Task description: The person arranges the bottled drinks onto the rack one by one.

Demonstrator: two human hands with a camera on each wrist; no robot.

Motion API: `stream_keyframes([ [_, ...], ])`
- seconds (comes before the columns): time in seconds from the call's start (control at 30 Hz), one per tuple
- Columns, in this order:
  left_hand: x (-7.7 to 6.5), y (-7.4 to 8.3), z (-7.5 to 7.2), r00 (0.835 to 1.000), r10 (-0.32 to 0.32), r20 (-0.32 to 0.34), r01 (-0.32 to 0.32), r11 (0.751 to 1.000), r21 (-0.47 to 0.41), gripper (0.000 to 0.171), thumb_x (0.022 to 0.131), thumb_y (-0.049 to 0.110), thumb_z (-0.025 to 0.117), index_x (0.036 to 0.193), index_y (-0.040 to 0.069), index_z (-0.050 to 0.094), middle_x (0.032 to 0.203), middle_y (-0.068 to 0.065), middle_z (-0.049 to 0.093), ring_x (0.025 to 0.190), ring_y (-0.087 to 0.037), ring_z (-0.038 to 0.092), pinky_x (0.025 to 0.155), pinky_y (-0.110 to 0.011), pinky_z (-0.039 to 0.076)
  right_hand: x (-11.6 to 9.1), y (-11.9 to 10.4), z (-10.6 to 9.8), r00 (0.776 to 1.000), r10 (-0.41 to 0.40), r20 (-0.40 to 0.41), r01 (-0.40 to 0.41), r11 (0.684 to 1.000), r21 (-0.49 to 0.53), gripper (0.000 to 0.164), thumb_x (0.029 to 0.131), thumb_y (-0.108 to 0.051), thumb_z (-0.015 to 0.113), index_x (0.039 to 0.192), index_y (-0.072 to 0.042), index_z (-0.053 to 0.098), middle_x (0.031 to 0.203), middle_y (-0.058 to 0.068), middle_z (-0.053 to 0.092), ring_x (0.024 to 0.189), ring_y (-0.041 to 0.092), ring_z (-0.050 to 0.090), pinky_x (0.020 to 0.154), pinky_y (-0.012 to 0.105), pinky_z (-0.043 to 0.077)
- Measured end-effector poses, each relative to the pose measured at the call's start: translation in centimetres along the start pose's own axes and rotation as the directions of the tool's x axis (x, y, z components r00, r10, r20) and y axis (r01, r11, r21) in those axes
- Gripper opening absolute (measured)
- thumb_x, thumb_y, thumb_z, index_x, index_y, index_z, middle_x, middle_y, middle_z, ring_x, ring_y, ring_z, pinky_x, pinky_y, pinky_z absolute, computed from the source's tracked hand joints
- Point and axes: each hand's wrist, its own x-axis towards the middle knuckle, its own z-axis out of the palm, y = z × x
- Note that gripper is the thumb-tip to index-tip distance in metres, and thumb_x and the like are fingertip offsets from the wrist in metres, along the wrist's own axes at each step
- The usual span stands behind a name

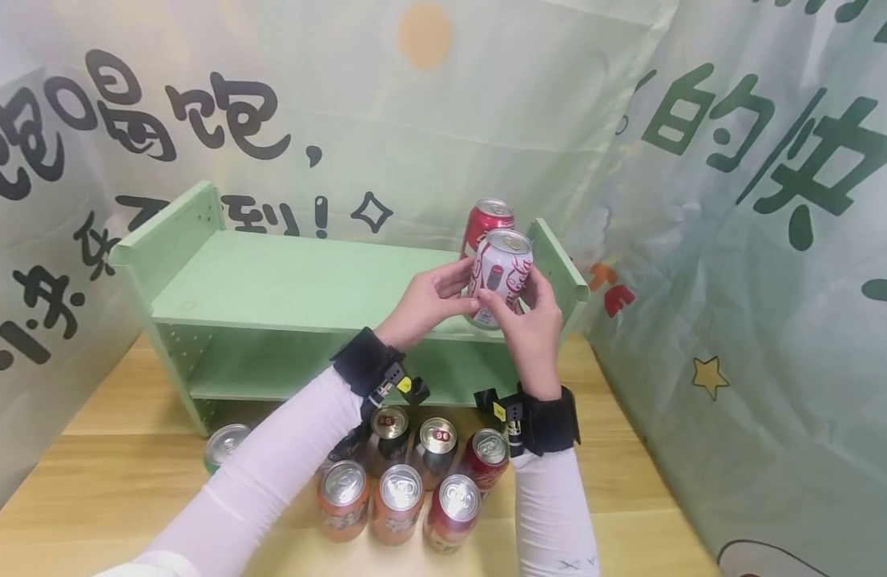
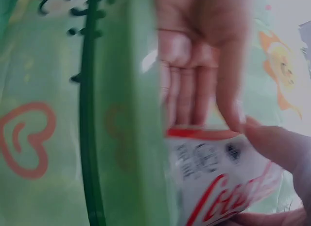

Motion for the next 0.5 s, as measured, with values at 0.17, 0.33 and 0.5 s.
stream_keyframes([
  [0.17, -1.6, 0.9, -0.6, 1.000, 0.008, 0.006, -0.008, 1.000, 0.022, 0.065, 0.084, 0.008, 0.071, 0.142, 0.006, 0.041, 0.142, -0.012, 0.047, 0.130, -0.025, 0.046, 0.100, -0.027, 0.045, -1.4, -0.8, -0.9, 0.999, 0.037, -0.041, -0.036, 0.999, 0.016, 0.072, 0.082, -0.022, 0.075, 0.142, -0.007, 0.039, 0.138, 0.010, 0.050, 0.124, 0.022, 0.050, 0.103, 0.037, 0.043],
  [0.33, -3.7, 1.0, -1.5, 0.999, 0.032, -0.016, -0.032, 0.999, 0.004, 0.065, 0.083, 0.008, 0.071, 0.141, 0.004, 0.042, 0.141, -0.014, 0.048, 0.129, -0.026, 0.047, 0.104, -0.029, 0.041, -4.1, -1.3, -0.7, 0.994, -0.021, -0.106, 0.022, 1.000, 0.011, 0.071, 0.081, -0.017, 0.075, 0.140, -0.003, 0.039, 0.137, 0.009, 0.051, 0.120, 0.022, 0.054, 0.102, 0.036, 0.045],
  [0.5, -5.9, 0.6, -2.5, 0.998, 0.056, -0.013, -0.056, 0.998, -0.026, 0.065, 0.082, 0.006, 0.072, 0.140, 0.002, 0.042, 0.139, -0.017, 0.049, 0.127, -0.025, 0.049, 0.103, -0.028, 0.043, -6.5, -1.6, 0.2, 0.997, -0.038, -0.070, 0.044, 0.996, 0.079, 0.066, 0.082, -0.008, 0.073, 0.139, -0.004, 0.041, 0.135, 0.009, 0.052, 0.118, 0.023, 0.056, 0.099, 0.033, 0.047],
])
